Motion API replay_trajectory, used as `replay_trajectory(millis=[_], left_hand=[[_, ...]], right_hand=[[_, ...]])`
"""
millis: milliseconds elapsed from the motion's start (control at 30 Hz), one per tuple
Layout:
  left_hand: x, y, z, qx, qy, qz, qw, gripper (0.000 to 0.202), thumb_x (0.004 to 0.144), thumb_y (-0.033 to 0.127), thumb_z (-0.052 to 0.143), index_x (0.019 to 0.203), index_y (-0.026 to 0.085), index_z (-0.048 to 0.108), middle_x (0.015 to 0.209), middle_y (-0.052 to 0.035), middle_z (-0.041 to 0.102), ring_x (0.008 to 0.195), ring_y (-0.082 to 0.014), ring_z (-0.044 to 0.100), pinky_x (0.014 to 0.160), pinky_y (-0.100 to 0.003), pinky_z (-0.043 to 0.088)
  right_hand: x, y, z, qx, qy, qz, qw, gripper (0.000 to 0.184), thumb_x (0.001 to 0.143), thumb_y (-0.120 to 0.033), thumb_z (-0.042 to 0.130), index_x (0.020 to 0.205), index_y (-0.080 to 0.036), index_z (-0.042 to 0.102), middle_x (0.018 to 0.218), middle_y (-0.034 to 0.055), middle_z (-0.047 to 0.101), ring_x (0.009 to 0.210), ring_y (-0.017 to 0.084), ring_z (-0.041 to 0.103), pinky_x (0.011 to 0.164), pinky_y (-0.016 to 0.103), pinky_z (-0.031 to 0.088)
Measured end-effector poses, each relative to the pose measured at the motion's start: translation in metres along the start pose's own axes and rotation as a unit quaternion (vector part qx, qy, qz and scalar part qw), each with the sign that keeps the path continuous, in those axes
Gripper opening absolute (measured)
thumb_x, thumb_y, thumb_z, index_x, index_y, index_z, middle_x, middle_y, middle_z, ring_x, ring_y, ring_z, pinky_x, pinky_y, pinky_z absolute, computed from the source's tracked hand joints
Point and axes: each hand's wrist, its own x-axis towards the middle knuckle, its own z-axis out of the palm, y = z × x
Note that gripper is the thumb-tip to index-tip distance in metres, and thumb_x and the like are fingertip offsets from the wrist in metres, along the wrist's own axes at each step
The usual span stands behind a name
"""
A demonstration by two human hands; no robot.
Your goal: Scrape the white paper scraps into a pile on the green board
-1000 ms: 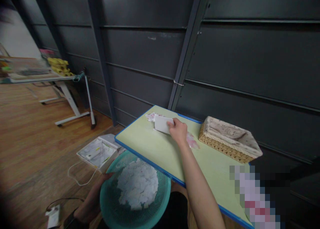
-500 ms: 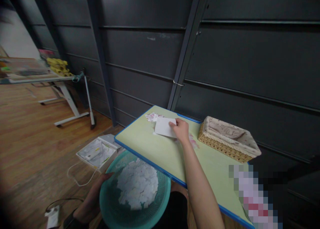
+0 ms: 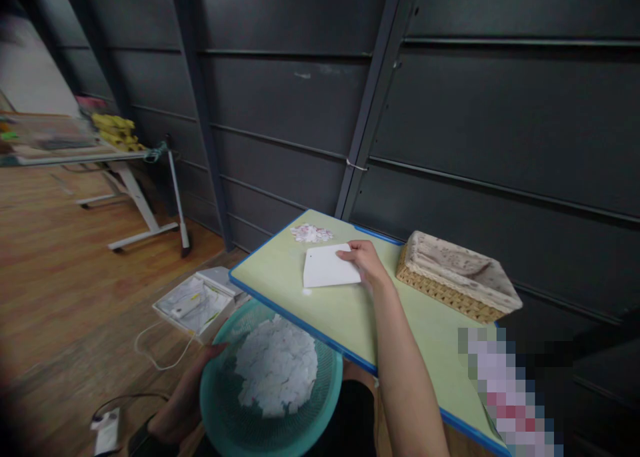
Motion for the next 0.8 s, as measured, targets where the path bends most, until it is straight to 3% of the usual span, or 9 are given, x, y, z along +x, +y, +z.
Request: replay_trajectory(millis=[167, 300, 433, 567, 667, 800], left_hand=[[0.0, -0.001, -0.001, -0.009, -0.005, 0.004, 1.0, 0.023, 0.075, 0.027, 0.066, 0.092, 0.012, 0.067, 0.066, -0.0028, 0.074, 0.055, -0.0184, 0.066, 0.062, -0.031, 0.053], [-0.001, 0.0, 0.001, -0.016, -0.001, 0.003, 1.0, 0.015, 0.075, 0.025, 0.066, 0.084, 0.013, 0.067, 0.063, -0.0025, 0.073, 0.056, -0.0185, 0.065, 0.059, -0.03, 0.051], [0.0, 0.0, -0.001, -0.009, 0.0, 0.006, 1.0, 0.029, 0.077, 0.026, 0.065, 0.102, 0.012, 0.065, 0.067, -0.0025, 0.075, 0.058, -0.0206, 0.068, 0.06, -0.031, 0.052], [0.0, 0.0, -0.002, -0.002, -0.007, 0.01, 1.0, 0.033, 0.078, 0.026, 0.064, 0.107, 0.012, 0.062, 0.069, -0.0026, 0.075, 0.059, -0.0205, 0.068, 0.063, -0.032, 0.053], [-0.002, 0.002, 0.001, 0.013, 0.014, 0.007, 1.0, 0.031, 0.077, 0.025, 0.064, 0.105, 0.012, 0.063, 0.065, -0.002, 0.074, 0.053, -0.0196, 0.067, 0.057, -0.032, 0.052], [-0.007, 0.006, 0.007, 0.015, 0.029, -0.009, 0.999, 0.026, 0.078, 0.025, 0.061, 0.1, 0.012, 0.064, 0.063, -0.0025, 0.074, 0.05, -0.0192, 0.065, 0.054, -0.031, 0.05]], right_hand=[[-0.005, -0.005, 0.0, 0.01, 0.001, 0.029, 1.0, 0.026, 0.046, -0.028, 0.076, 0.06, -0.015, 0.058, 0.052, 0.0014, 0.059, 0.046, 0.014, 0.052, 0.043, 0.024, 0.034], [-0.008, -0.005, 0.009, -0.054, -0.083, 0.024, 0.995, 0.027, 0.05, -0.033, 0.077, 0.059, -0.014, 0.059, 0.049, -0.0018, 0.054, 0.044, 0.01, 0.046, 0.042, 0.022, 0.029], [-0.009, -0.003, 0.02, -0.091, -0.18, -0.018, 0.979, 0.03, 0.053, -0.036, 0.077, 0.057, -0.014, 0.056, 0.046, -0.0063, 0.046, 0.042, 0.005, 0.036, 0.042, 0.02, 0.022], [-0.01, 0.0, 0.023, -0.07, -0.222, -0.008, 0.972, 0.032, 0.053, -0.038, 0.078, 0.063, -0.013, 0.06, 0.053, -0.0031, 0.054, 0.046, 0.007, 0.044, 0.044, 0.02, 0.027], [-0.006, 0.003, 0.019, -0.034, -0.167, -0.013, 0.985, 0.037, 0.053, -0.042, 0.078, 0.07, -0.013, 0.063, 0.061, 0.0018, 0.061, 0.05, 0.011, 0.05, 0.047, 0.022, 0.033], [0.008, 0.009, 0.006, -0.032, 0.066, -0.106, 0.992, 0.04, 0.057, -0.05, 0.073, 0.073, -0.014, 0.064, 0.064, 0.0041, 0.063, 0.054, 0.014, 0.051, 0.049, 0.025, 0.035]])
